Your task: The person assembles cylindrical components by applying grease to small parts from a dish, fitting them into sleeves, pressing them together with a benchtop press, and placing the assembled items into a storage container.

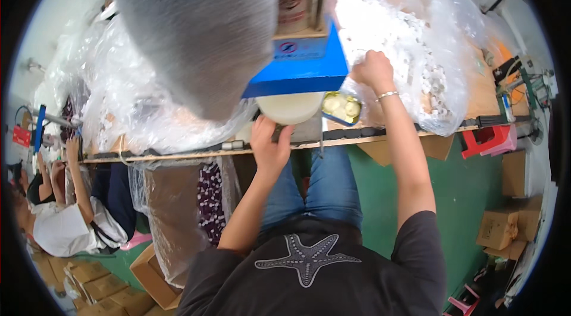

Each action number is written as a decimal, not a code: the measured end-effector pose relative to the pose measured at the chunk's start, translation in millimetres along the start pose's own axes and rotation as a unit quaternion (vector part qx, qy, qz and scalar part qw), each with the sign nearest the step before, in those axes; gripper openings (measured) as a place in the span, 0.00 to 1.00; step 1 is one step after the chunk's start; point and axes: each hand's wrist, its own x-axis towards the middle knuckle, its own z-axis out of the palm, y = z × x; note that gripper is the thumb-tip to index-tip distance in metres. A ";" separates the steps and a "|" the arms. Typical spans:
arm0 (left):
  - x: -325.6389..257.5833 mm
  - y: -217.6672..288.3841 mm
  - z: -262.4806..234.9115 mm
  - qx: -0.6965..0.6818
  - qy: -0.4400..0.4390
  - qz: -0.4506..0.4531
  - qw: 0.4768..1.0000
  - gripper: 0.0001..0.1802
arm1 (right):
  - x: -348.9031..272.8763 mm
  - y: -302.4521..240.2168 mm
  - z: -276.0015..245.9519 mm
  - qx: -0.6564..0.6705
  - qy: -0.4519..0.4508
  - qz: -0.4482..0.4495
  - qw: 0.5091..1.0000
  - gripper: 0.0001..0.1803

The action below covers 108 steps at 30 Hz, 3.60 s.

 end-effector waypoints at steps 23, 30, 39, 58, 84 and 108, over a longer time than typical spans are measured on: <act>130.6 -108.6 -105.1 0.318 0.035 -0.194 0.927 0.26 | -133.8 -118.3 -54.1 0.470 -0.070 -0.202 0.857 0.07; 119.7 -149.8 -102.2 0.262 0.069 -0.093 0.958 0.26 | -146.1 -122.0 -34.7 0.396 -0.047 -0.241 0.885 0.09; 24.0 -15.3 -81.6 -0.161 0.043 -0.135 0.977 0.19 | -143.3 -118.3 -35.3 0.418 -0.153 -0.155 0.882 0.07; 3.4 5.7 -40.1 -0.264 -0.043 -0.147 0.952 0.20 | -156.6 -117.1 -48.5 0.436 -0.076 -0.142 0.885 0.16; -4.5 -86.9 -112.5 -0.263 0.086 -0.181 0.944 0.18 | -219.0 161.1 15.2 0.524 -0.044 0.434 0.732 0.24; -9.5 -83.4 -115.1 -0.262 0.014 -0.157 0.952 0.21 | -35.8 13.9 -25.3 0.271 0.066 -0.113 0.954 0.14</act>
